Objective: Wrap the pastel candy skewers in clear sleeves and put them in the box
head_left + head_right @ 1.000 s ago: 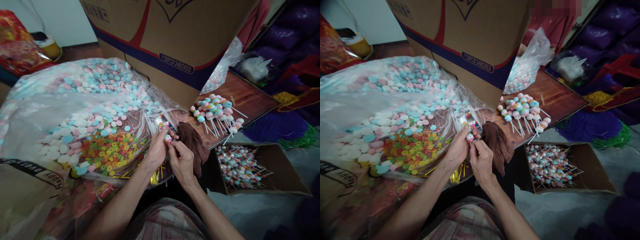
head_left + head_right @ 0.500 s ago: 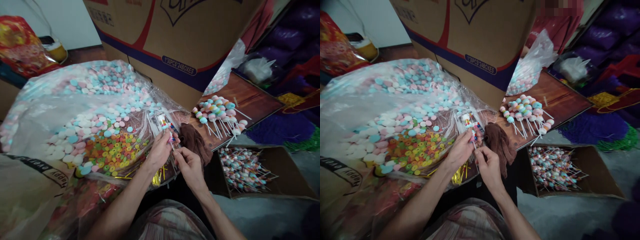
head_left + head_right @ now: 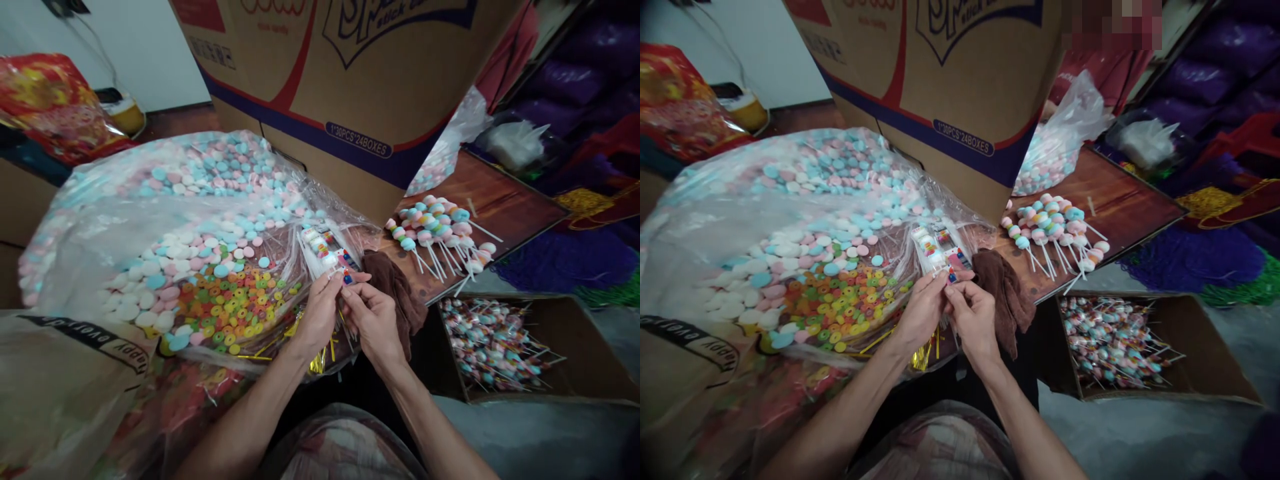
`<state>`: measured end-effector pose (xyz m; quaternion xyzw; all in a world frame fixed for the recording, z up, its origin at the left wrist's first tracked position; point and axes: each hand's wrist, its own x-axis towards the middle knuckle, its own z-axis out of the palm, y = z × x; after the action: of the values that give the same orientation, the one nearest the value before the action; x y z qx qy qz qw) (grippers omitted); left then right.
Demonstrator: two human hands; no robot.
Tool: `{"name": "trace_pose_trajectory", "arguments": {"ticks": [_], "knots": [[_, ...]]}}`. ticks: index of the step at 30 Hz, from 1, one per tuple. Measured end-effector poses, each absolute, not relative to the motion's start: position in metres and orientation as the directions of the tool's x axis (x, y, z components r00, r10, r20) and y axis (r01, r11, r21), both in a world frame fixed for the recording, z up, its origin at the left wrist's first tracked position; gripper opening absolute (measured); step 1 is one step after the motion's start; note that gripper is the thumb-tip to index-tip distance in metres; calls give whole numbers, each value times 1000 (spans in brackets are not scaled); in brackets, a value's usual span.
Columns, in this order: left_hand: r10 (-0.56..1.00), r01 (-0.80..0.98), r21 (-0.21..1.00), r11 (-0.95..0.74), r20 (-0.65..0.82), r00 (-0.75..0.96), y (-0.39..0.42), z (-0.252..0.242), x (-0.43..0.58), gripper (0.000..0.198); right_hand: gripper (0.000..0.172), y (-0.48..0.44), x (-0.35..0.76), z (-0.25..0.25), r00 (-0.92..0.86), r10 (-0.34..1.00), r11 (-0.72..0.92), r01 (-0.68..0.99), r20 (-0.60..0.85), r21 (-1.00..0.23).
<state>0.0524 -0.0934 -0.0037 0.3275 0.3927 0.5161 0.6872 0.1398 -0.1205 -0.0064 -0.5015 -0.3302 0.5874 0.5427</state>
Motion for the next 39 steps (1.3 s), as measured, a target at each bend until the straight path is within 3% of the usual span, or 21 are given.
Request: {"name": "trace_pose_trajectory", "arguments": {"ticks": [4, 7, 11, 13, 15, 16, 18, 21, 24, 28, 39], "knots": [[953, -452, 840, 299, -245, 176, -97, 3, 50, 37, 33, -122, 136, 4, 62, 964, -221, -347, -257, -911], [959, -472, 838, 273, -197, 205, -95, 13, 46, 33, 37, -117, 133, 13, 34, 966, -216, -433, -255, -875], [947, -609, 736, 296, -144, 287, -90, 26, 31, 23, 32, -108, 128, 20, -106, 950, -303, -547, -295, -780], [954, -654, 698, 293, -167, 249, -89, 29, 23, 16, 32, -108, 130, 23, -144, 954, -298, -409, -261, -863], [959, -686, 671, 282, -207, 192, -87, 29, 15, 10, 32, -114, 137, 25, -154, 973, -184, -69, -172, -981], [960, -696, 662, 278, -223, 171, -86, 27, 12, 9, 31, -119, 142, 26, -164, 978, -102, 149, -126, -984], [964, -700, 667, 254, -229, 131, -83, 23, 8, 9, 23, -133, 151, 27, -181, 978, 19, 556, -99, -831], [972, -656, 722, 220, -216, 89, -79, 16, 8, 11, 15, -156, 153, 25, -204, 950, 43, 837, -238, -546], [969, -611, 758, 227, -237, 67, -80, 11, 17, 15, 10, -172, 142, 18, -174, 933, 41, 921, -316, -387], [966, -593, 770, 236, -251, 58, -84, 9, 27, 26, 12, -178, 128, 9, -138, 925, 26, 952, -355, -304], [955, -599, 753, 273, -288, 74, -80, 5, 18, 25, 12, -178, 126, 5, -133, 974, 114, 987, -185, -113]]}}
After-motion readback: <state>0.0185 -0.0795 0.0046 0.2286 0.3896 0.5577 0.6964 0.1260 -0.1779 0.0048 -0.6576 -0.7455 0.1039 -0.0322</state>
